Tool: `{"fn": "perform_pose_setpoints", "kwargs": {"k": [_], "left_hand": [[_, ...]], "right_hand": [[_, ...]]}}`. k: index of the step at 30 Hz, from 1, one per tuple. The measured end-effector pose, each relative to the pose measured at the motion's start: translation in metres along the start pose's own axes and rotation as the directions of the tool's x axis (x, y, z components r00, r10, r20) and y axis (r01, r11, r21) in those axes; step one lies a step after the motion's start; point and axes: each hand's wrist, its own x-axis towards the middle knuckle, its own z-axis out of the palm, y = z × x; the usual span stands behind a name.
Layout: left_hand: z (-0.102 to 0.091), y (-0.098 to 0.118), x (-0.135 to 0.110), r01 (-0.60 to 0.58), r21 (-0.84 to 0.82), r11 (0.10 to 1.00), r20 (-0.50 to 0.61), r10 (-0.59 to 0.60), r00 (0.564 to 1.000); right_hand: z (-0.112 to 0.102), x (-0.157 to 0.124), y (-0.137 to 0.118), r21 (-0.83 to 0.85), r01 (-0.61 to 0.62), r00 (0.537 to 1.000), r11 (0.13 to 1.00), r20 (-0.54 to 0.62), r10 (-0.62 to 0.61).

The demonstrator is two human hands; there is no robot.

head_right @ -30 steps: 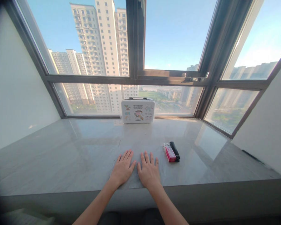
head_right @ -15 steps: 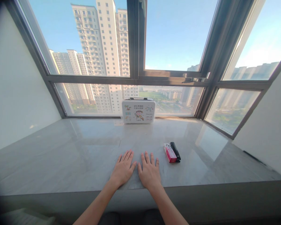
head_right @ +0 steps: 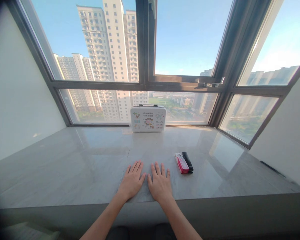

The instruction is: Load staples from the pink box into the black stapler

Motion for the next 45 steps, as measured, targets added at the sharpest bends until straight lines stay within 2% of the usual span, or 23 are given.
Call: {"fn": "perform_pose_setpoints", "kwargs": {"k": [13,33,37,41,43,45], "left_hand": [[-0.003,0.005,-0.003,0.022,-0.059,0.998,0.018,-0.021,1.0],[-0.003,0.009,-0.009,0.03,-0.053,0.998,-0.006,-0.031,1.0],[-0.004,0.009,-0.011,0.037,-0.053,0.998,-0.008,-0.037,0.999],[-0.005,0.007,-0.01,0.037,-0.064,0.997,0.01,-0.037,0.999],[-0.005,0.005,-0.009,0.035,-0.07,0.997,0.015,-0.034,0.999],[-0.004,0.005,-0.008,0.035,-0.074,0.997,0.011,-0.034,0.999]], "right_hand": [[-0.005,0.0,-0.001,0.016,-0.008,1.0,1.0,0.001,0.008],[-0.006,0.0,0.0,0.044,-0.006,1.0,0.999,-0.013,0.006],[-0.009,-0.004,-0.001,0.139,0.016,0.998,0.99,-0.07,-0.007],[-0.023,-0.016,0.008,0.444,0.093,0.981,0.891,-0.193,-0.007],[-0.035,-0.02,0.028,0.523,0.123,0.951,0.843,-0.306,0.051],[-0.048,-0.017,0.063,0.508,0.101,0.898,0.855,-0.417,0.142]]}}
